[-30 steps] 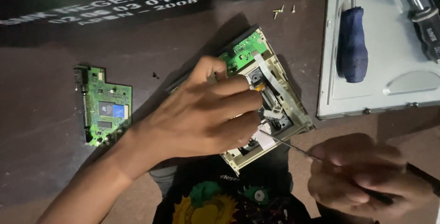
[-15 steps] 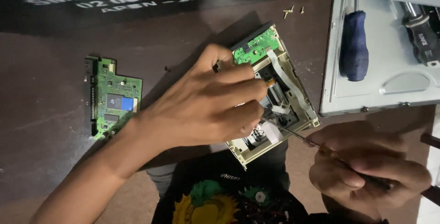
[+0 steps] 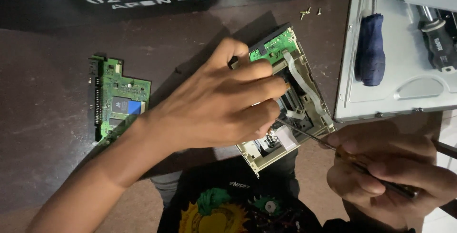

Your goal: Disassembling an internal computer optical drive by removing the outer metal casing and using a screwdriver to manipulate internal components.

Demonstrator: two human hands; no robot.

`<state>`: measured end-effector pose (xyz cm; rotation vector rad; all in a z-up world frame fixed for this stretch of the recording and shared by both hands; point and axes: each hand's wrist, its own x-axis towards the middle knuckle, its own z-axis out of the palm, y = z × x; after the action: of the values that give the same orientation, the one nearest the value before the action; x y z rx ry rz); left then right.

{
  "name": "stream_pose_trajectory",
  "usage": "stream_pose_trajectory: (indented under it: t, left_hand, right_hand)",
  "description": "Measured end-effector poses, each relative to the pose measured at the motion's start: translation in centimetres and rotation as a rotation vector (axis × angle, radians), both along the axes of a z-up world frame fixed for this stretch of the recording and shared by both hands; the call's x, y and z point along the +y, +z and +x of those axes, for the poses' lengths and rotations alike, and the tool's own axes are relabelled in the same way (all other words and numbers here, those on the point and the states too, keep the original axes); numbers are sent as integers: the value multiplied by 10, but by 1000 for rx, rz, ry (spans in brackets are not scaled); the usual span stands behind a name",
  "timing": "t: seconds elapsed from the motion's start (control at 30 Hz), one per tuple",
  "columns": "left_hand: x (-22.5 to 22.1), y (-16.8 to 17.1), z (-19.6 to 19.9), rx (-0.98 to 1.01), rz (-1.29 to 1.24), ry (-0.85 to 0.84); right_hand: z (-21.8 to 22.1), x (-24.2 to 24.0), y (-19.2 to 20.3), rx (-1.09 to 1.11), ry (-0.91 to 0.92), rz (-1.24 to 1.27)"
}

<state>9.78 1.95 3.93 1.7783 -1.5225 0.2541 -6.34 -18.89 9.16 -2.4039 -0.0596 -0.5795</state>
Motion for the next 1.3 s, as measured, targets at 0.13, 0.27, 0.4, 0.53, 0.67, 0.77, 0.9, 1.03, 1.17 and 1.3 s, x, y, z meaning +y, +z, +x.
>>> stream_pose_trajectory:
  t: [0.13,0.27,0.4,0.53,0.67,0.77,0.9,1.03,1.17,1.3]
  left_hand:
    - [-1,-1,1,19,-2,1]
    - [-2,-4,4,14,57,12]
    - [-4,-5,11,43,192,-2]
    - [-15,-4,11,86,117,93]
    - [-21,0,6,86,218,187]
    - [-25,1,-1,128,204,207]
    - [-26,0,-5,154,266,198]
    - [-26,0,-8,96,321,217]
    - [-28,-2,-8,98,339,227]
    - [-29,-4,-10,65,331,217]
  right_hand:
    - [3,-10,-4,-23,67,-23]
    - [12,-14,0,9,174,-35]
    - [34,-63,-17,10,601,74]
    - [55,-39,2,213,471,61]
    - [61,-20,14,268,314,-125]
    - [61,-17,16,360,249,-114]
    - [60,-20,6,297,342,-80]
    - [54,-24,-7,199,346,-184]
    - [60,-13,8,195,411,-142]
    - [61,-14,5,197,372,-192]
